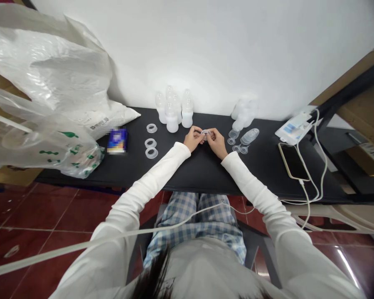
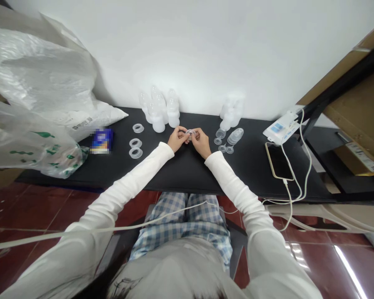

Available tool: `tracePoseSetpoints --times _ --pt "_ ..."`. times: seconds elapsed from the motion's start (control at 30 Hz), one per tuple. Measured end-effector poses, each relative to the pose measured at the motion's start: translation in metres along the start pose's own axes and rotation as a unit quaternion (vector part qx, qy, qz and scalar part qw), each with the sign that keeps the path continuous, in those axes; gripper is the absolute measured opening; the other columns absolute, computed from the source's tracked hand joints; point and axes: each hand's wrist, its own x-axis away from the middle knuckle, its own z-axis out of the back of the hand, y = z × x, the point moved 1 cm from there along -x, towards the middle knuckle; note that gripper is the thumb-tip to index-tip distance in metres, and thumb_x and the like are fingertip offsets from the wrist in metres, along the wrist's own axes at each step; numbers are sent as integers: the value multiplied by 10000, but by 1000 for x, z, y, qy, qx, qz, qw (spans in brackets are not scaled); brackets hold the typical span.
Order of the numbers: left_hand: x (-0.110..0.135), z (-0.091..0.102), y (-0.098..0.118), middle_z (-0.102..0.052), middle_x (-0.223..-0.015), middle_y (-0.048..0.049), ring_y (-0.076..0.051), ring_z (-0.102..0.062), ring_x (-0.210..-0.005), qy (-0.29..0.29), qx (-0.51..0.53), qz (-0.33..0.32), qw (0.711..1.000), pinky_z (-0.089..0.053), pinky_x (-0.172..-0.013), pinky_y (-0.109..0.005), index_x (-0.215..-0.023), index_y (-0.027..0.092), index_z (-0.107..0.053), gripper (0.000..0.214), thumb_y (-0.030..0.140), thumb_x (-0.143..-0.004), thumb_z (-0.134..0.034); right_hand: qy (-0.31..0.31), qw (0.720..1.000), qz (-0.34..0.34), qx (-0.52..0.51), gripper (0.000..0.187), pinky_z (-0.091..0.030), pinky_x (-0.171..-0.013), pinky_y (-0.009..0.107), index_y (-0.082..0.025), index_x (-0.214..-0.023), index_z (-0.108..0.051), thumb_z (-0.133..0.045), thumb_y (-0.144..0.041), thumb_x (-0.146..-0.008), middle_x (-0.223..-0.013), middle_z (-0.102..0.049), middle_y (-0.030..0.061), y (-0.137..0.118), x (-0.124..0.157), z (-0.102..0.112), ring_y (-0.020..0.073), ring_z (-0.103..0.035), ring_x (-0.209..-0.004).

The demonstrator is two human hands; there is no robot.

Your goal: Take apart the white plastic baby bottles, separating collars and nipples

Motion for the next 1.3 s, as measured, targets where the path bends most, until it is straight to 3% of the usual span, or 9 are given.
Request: tracePoseSetpoints --times 0.27,0.53,0.77,1.0,1.3 --pt "-3 0 -2 -661 -623 44 -83 -649 -556 0 28 19 999 -545 -612 -213 -881 168 -567 187 235 -828 -733 -15 999 8 -27 426 -487 -668 277 -195 -948 -633 -553 -611 -895 -790 -659 16 -1 0 1 122 -561 -670" --pt "4 3 6 -642 -568 64 -68 -597 -479 -2 -46 -17 999 -485 -522 -180 -813 183 -553 204 260 -813 -742 -28 999 43 -10 377 -418 -604 260 -220 -836 -543 -563 -591 -897 -673 -560 -26 -4 1 0 109 -482 -609" --pt "2 3 3 -630 -580 62 -79 -594 -494 -9 -53 -15 998 -488 -548 -203 -856 188 -567 145 219 -831 -707 -24 999 42 8 336 -428 -619 265 -222 -825 -521 -571 -544 -907 -670 -547 -30 -6 1 2 110 -479 -610" --pt "-3 0 -2 -640 -683 50 -80 -643 -599 7 15 12 1000 -539 -681 -232 -893 177 -541 252 31 -754 -691 -57 998 38 -17 389 -496 -678 291 -222 -1015 -557 -647 -560 -844 -884 -650 20 3 -3 3 134 -579 -727" --pt "-3 4 -9 -636 -688 64 -78 -622 -603 -1 -44 -28 999 -507 -660 -229 -864 200 -523 309 115 -685 -761 -54 996 16 -74 405 -470 -614 268 -224 -964 -538 -683 -560 -791 -836 -608 10 8 -4 -5 125 -552 -690"
